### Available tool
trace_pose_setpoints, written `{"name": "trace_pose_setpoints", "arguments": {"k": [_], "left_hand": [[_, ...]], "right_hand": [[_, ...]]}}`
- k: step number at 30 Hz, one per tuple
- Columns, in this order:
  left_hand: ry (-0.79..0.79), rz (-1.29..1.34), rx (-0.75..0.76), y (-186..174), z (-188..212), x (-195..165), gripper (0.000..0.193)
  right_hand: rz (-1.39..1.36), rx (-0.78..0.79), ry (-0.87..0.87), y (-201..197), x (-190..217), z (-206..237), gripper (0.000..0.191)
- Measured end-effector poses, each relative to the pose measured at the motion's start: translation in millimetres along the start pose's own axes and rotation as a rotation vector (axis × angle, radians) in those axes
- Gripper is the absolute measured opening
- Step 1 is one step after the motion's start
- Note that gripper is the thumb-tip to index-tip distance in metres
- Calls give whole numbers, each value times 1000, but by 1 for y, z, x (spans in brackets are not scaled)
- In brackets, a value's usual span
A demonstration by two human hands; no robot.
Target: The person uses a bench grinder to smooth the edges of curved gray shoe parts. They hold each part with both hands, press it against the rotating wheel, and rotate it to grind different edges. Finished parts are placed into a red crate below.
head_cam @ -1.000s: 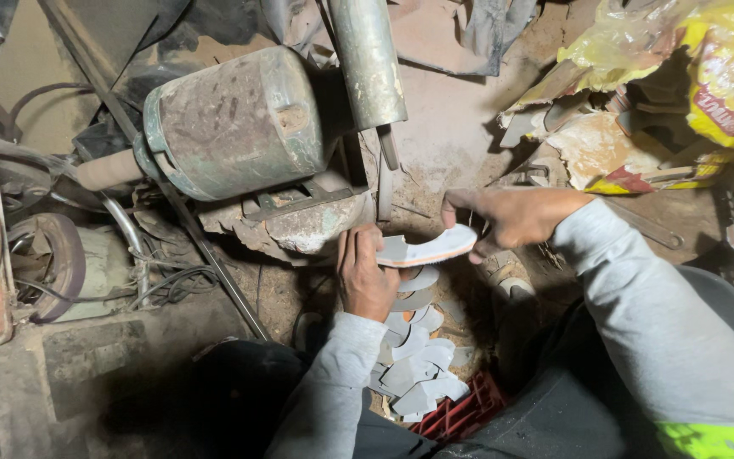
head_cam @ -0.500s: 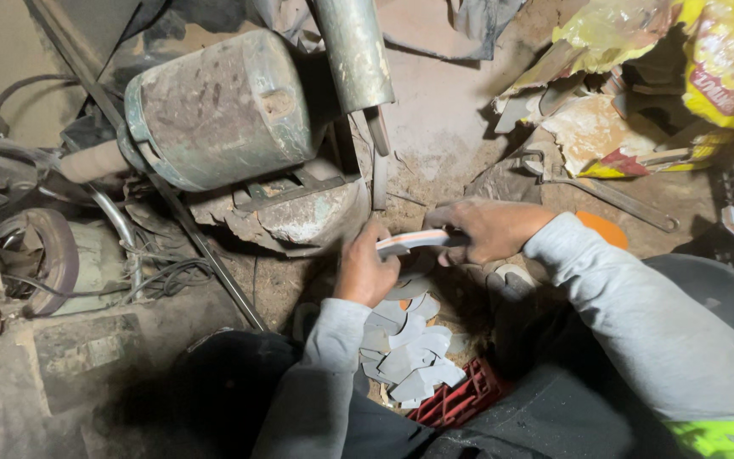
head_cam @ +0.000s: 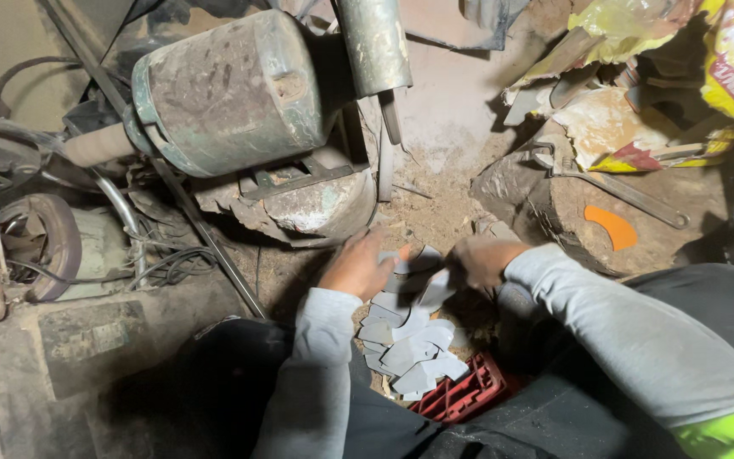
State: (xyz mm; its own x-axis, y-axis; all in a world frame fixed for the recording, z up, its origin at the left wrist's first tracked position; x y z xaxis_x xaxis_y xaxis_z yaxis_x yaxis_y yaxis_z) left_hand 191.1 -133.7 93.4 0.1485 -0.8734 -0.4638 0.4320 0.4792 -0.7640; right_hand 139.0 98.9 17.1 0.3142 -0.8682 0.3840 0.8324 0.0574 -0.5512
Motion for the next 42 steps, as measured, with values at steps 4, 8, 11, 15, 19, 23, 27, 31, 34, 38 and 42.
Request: {"name": "trace_pose_setpoints", "arguments": {"k": [4,8,11,15,19,23,27,31,34,38,42], "left_hand": [[62,-63,33,4,-4,1,55],[80,-36,-53,10,-7,11,53],[115,-10,-112,20,-10,25,52],[205,-23,-121,31,-22,36,48],[156,-25,-78,33,-25,27,47],[149,12,-67,32,-24,19,56],[59,-21,98,37,-34,17,51],[78,16,102,43,-34,18,57],[61,22,121,43,-31,22,52],[111,-2,26,41,-28,24,58],[173,-17,-61,35,-25,19,45]], "right_hand": [[-130,281,-22,60,8,-19,52],[212,339,-97,106,15,-48,33],[136,-14,-227,103,17,-67,29],[-44,-220,-390,76,40,-82,32],[-9,-244,-290,66,72,-82,48],[51,-238,-360,67,96,-87,54],[4,-322,-400,70,106,-93,51],[-12,-354,-362,70,113,-90,49],[-36,-383,-342,69,117,-87,47],[-50,-350,-202,69,113,-82,45],[-115,-342,-9,47,92,-84,43]]}}
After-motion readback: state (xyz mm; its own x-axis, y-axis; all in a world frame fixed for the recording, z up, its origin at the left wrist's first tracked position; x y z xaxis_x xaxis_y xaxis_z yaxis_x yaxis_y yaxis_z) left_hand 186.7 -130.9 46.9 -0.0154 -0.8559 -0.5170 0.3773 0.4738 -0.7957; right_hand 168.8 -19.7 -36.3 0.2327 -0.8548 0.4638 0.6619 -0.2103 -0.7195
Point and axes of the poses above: each hand's wrist, its own z-axis away from the middle knuckle, its own y-axis out of the palm, x = y × z, the point moved 1 cm from there along -z, towards the middle knuckle, and after that the axes turned 4 degrees about -z, right-handed, at the moved point
